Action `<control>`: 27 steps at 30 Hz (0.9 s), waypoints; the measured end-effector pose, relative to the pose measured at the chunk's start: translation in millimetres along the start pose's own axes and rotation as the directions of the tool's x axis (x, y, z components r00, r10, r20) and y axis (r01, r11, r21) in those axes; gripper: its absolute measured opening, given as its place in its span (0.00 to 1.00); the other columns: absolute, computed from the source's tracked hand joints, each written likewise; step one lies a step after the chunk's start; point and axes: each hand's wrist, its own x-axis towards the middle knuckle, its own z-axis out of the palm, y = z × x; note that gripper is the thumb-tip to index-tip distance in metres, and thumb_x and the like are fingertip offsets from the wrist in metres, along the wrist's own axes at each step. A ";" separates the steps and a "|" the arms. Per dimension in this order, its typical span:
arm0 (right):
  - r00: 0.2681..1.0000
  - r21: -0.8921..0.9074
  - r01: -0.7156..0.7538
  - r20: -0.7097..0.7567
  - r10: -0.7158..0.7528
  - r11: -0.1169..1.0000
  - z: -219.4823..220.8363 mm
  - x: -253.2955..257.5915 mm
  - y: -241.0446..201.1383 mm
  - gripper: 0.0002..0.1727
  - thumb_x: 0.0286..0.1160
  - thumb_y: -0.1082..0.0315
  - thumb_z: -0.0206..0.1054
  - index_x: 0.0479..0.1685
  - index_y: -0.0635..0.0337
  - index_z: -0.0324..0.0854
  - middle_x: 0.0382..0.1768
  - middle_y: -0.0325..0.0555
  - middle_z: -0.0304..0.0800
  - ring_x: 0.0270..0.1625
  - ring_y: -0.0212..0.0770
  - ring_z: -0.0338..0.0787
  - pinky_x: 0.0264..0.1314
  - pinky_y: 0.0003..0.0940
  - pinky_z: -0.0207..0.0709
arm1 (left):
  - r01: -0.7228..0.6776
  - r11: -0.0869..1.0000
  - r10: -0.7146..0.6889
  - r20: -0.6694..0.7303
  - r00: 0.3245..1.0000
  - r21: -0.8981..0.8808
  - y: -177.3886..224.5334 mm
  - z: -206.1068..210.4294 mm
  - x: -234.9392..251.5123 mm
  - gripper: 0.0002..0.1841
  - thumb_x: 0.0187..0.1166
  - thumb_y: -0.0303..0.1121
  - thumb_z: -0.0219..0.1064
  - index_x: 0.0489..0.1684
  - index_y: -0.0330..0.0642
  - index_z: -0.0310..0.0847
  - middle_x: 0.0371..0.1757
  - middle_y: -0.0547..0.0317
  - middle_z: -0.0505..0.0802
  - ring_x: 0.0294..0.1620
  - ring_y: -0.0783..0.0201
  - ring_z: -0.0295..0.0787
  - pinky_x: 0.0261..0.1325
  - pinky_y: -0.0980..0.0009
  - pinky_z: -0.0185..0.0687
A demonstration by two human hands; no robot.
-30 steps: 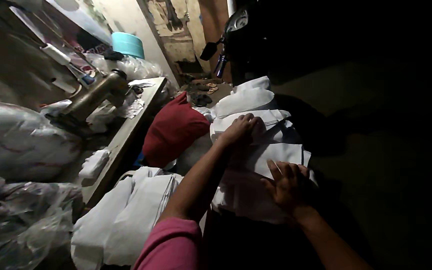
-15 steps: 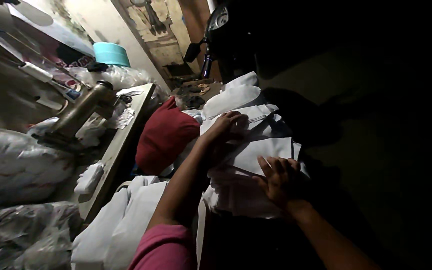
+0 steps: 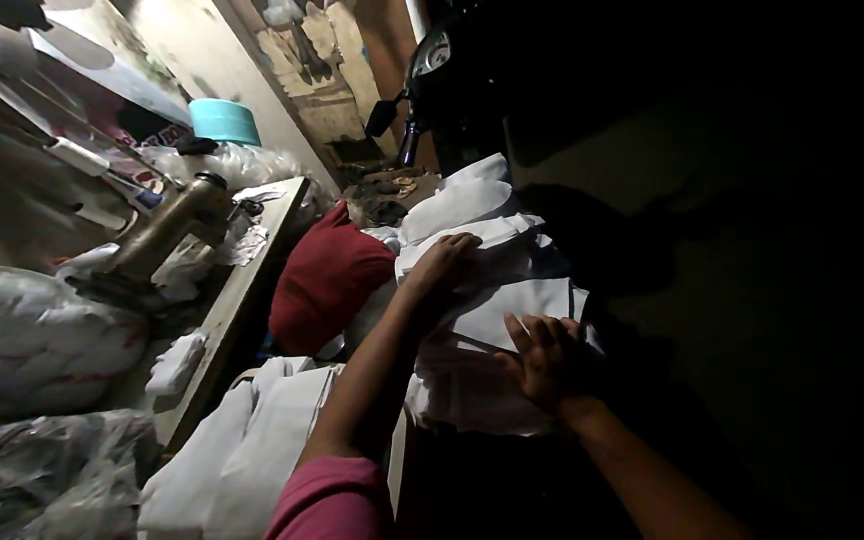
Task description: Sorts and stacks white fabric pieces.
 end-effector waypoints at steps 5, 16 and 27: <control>1.000 0.002 0.007 0.020 -0.007 1.000 -2.4 0.3 -0.1 0.39 0.86 0.34 0.39 0.65 0.53 0.87 0.48 0.50 0.92 0.52 0.55 0.89 0.64 0.57 0.71 | -0.056 0.998 0.056 0.002 0.998 -0.008 -2.7 1.8 -2.7 0.22 0.76 0.32 0.72 0.69 0.39 0.81 0.72 0.46 0.87 0.77 0.47 0.80 0.81 0.52 0.73; 1.000 0.003 -0.003 0.007 0.003 1.000 -0.4 0.0 -0.5 0.39 0.86 0.34 0.39 0.64 0.52 0.87 0.48 0.49 0.92 0.52 0.54 0.89 0.64 0.55 0.72 | 0.111 0.982 -0.120 0.045 0.992 0.154 16.4 5.9 2.0 0.23 0.81 0.32 0.66 0.75 0.42 0.77 0.76 0.49 0.84 0.78 0.46 0.78 0.77 0.50 0.76; 1.000 0.005 0.003 0.006 -0.003 1.000 -5.2 2.5 -1.6 0.37 0.84 0.36 0.43 0.61 0.53 0.89 0.48 0.49 0.93 0.52 0.54 0.90 0.62 0.56 0.74 | 0.374 0.926 -0.356 -0.211 0.910 0.049 26.1 -29.1 1.3 0.18 0.89 0.29 0.56 0.73 0.35 0.77 0.64 0.37 0.89 0.64 0.39 0.89 0.67 0.41 0.82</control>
